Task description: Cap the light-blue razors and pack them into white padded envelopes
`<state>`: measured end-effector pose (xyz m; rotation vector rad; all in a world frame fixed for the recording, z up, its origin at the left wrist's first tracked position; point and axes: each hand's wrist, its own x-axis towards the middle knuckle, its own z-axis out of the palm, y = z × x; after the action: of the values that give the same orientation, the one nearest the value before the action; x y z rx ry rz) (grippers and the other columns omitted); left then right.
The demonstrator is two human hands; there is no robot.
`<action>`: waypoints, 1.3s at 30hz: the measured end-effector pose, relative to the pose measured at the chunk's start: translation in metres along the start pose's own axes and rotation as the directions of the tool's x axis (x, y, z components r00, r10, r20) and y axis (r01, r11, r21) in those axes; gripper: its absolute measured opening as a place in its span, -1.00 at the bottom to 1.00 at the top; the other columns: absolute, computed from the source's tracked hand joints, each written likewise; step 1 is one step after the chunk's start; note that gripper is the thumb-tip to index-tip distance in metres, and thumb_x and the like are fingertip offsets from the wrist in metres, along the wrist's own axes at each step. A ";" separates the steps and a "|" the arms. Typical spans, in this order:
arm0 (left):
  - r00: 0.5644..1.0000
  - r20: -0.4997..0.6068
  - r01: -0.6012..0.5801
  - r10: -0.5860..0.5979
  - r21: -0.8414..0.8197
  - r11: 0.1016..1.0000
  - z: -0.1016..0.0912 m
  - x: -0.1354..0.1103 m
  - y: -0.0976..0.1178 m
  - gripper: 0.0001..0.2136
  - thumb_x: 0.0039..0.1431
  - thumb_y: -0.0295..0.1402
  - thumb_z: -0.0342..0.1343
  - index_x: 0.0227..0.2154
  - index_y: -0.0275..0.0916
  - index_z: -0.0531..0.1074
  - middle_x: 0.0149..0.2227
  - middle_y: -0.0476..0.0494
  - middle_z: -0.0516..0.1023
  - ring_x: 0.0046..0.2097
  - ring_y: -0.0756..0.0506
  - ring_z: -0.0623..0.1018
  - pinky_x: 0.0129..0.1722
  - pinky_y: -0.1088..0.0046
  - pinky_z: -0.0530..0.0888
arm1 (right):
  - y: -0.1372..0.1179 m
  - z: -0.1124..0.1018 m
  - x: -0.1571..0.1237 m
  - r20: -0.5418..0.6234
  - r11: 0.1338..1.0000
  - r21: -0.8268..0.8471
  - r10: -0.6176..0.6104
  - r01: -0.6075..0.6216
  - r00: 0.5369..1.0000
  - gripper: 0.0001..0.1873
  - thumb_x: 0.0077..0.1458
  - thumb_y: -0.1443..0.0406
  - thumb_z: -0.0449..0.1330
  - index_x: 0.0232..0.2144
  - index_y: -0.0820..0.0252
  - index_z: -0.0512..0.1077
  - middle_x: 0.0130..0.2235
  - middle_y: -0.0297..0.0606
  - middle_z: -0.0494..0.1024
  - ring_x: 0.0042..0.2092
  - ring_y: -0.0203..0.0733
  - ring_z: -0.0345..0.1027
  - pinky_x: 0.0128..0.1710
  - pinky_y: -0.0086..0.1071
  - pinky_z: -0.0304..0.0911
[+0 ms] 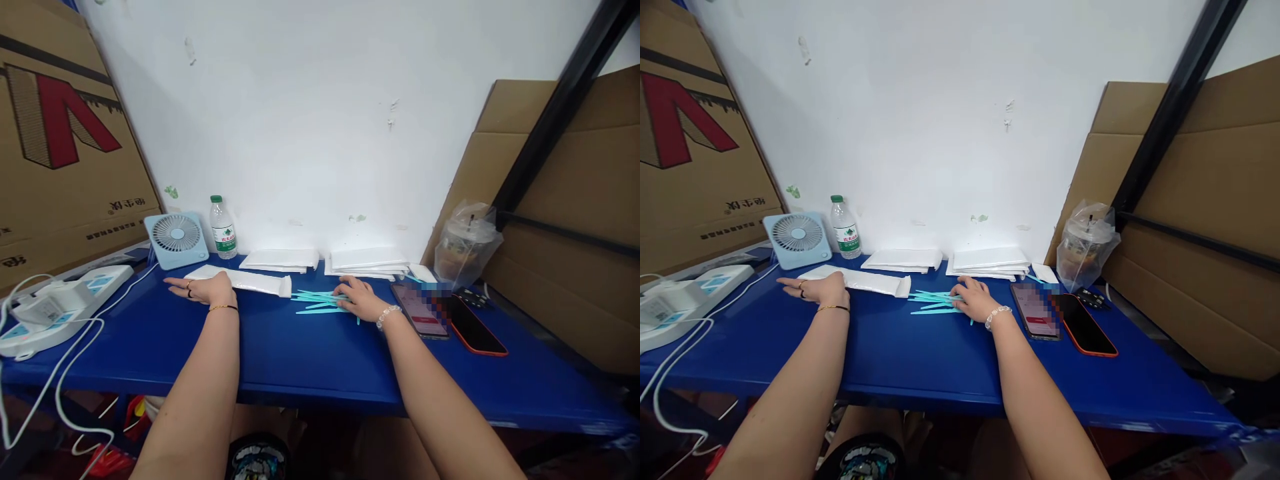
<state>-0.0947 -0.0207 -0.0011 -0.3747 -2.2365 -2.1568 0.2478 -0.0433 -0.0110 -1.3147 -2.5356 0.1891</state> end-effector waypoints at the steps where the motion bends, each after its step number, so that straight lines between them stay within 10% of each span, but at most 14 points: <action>1: 0.999 -0.022 -0.040 0.041 0.071 0.997 -0.003 0.000 0.002 0.01 -0.20 -0.53 0.18 0.22 -0.22 -0.41 0.27 -0.46 -0.35 0.26 -0.30 -0.03 0.16 0.18 0.12 | 0.002 -0.002 -0.001 0.003 1.000 0.030 0.009 -0.009 1.000 -0.73 0.10 0.20 0.04 -0.12 -0.01 0.32 0.12 -0.21 0.14 0.15 -0.02 0.02 0.08 -0.01 -0.07; 6: 0.963 -0.069 -0.250 0.261 0.139 0.958 -0.018 -0.006 0.023 0.00 -0.20 -0.54 0.16 0.23 -0.23 -0.40 0.27 -0.41 -0.49 0.27 -0.36 -0.26 0.19 0.00 -0.10 | 0.033 -0.013 -0.008 -0.110 0.986 0.092 0.152 -0.142 0.982 -0.60 -0.03 0.51 -0.03 -0.19 0.08 0.40 -0.06 -0.22 0.36 -0.03 -0.15 0.26 -0.01 -0.24 0.12; 10: 0.793 0.251 -0.490 0.555 -0.278 0.826 -0.014 -0.037 0.035 -0.44 -0.10 -0.55 0.07 0.07 -0.25 0.23 0.17 -0.26 0.14 0.25 -0.23 0.02 0.22 0.14 -0.10 | 0.056 -0.010 -0.008 -0.162 0.987 0.057 0.158 -0.151 0.974 -0.47 -0.17 0.61 -0.02 -0.22 0.08 0.46 -0.13 -0.24 0.41 -0.08 -0.16 0.29 -0.06 -0.32 0.17; 12: 0.533 0.601 -0.392 0.596 -0.450 0.803 -0.004 -0.064 0.032 -0.61 -0.06 -0.47 0.10 -0.09 -0.23 0.38 -0.02 -0.21 0.38 0.10 -0.19 0.30 0.16 0.22 0.14 | 0.058 -0.007 -0.006 -0.162 0.993 0.037 0.118 -0.113 0.980 -0.48 -0.18 0.61 0.01 -0.23 0.07 0.48 -0.11 -0.23 0.40 -0.07 -0.15 0.29 -0.07 -0.32 0.18; 16: -0.216 0.837 -0.570 0.503 -0.526 0.631 0.013 -0.111 0.014 -0.55 -0.07 -0.17 0.18 -0.08 -0.19 0.40 0.04 -0.24 0.33 0.11 -0.23 0.28 0.10 0.24 0.21 | 0.051 -0.005 -0.003 -0.068 0.996 0.051 0.083 -0.079 0.994 -0.71 -0.18 0.53 0.12 -0.42 0.12 0.51 -0.19 -0.24 0.39 -0.16 -0.17 0.31 -0.13 -0.33 0.21; 18: -0.366 0.843 -0.665 0.394 -0.533 0.523 0.015 -0.123 0.008 -0.44 -0.07 -0.03 0.13 0.00 -0.20 0.34 0.05 -0.26 0.31 0.10 -0.26 0.27 0.07 0.23 0.22 | 0.048 -0.009 -0.006 -0.016 0.994 0.073 0.082 -0.081 0.996 -0.78 -0.20 0.49 0.17 -0.47 0.12 0.50 -0.25 -0.26 0.39 -0.19 -0.17 0.30 -0.16 -0.34 0.22; 25: -0.478 0.815 -0.680 0.327 -0.579 0.451 0.001 -0.131 0.010 -0.61 0.08 -0.06 0.00 -0.10 -0.16 0.36 -0.14 -0.17 0.39 -0.09 -0.16 0.37 -0.13 0.36 0.32 | 0.044 -0.034 -0.022 0.195 0.881 0.445 0.078 -0.159 0.978 -0.92 -0.15 0.33 0.21 -0.48 0.18 0.41 -0.45 -0.34 0.42 -0.40 -0.24 0.29 -0.39 -0.40 0.19; 29: -0.521 0.793 -0.651 0.316 -0.609 0.454 -0.009 -0.137 0.014 -0.62 0.07 -0.07 0.01 -0.11 -0.16 0.36 -0.19 -0.15 0.38 -0.15 -0.14 0.39 -0.20 0.39 0.34 | 0.033 -0.034 -0.014 -0.069 0.640 0.767 0.155 -0.047 0.985 -0.82 -0.02 0.20 0.13 -0.37 0.17 0.28 -0.44 -0.35 0.45 -0.33 -0.24 0.34 -0.27 -0.37 0.18; 32: -0.531 0.790 -0.662 0.308 -0.613 0.432 -0.013 -0.141 0.014 -0.54 0.01 -0.01 0.05 -0.08 -0.16 0.35 -0.18 -0.16 0.37 -0.17 -0.15 0.39 -0.21 0.39 0.33 | 0.029 -0.014 0.003 -0.327 0.510 0.858 0.459 0.056 0.826 -0.79 -0.01 0.15 0.10 -0.37 0.13 0.21 -0.44 -0.39 0.41 -0.38 -0.28 0.34 -0.27 -0.37 0.17; 35: -0.519 0.794 -0.677 0.318 -0.608 0.415 -0.013 -0.146 0.011 -0.49 -0.04 0.03 0.07 -0.06 -0.15 0.33 -0.16 -0.17 0.35 -0.15 -0.16 0.38 -0.20 0.37 0.33 | 0.029 0.010 0.020 -0.360 0.438 0.896 0.608 0.079 0.708 -0.75 -0.06 0.14 0.13 -0.37 0.12 0.20 -0.40 -0.38 0.38 -0.48 -0.33 0.29 -0.35 -0.38 0.18; 39: -0.524 0.780 -0.669 0.340 -0.625 0.402 -0.013 -0.153 0.007 -0.51 -0.03 0.03 0.07 -0.09 -0.15 0.35 -0.19 -0.17 0.36 -0.12 -0.18 0.37 -0.18 0.36 0.33 | 0.024 0.023 0.031 -0.311 0.343 0.932 0.593 0.117 0.743 -0.73 -0.08 0.12 0.13 -0.37 0.12 0.19 -0.39 -0.36 0.37 -0.50 -0.33 0.26 -0.44 -0.41 0.19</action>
<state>0.0528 -0.0584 -0.0199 -3.0872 -1.2174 -0.5238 0.2424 -0.0041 -0.0332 -0.9750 -1.1652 0.9360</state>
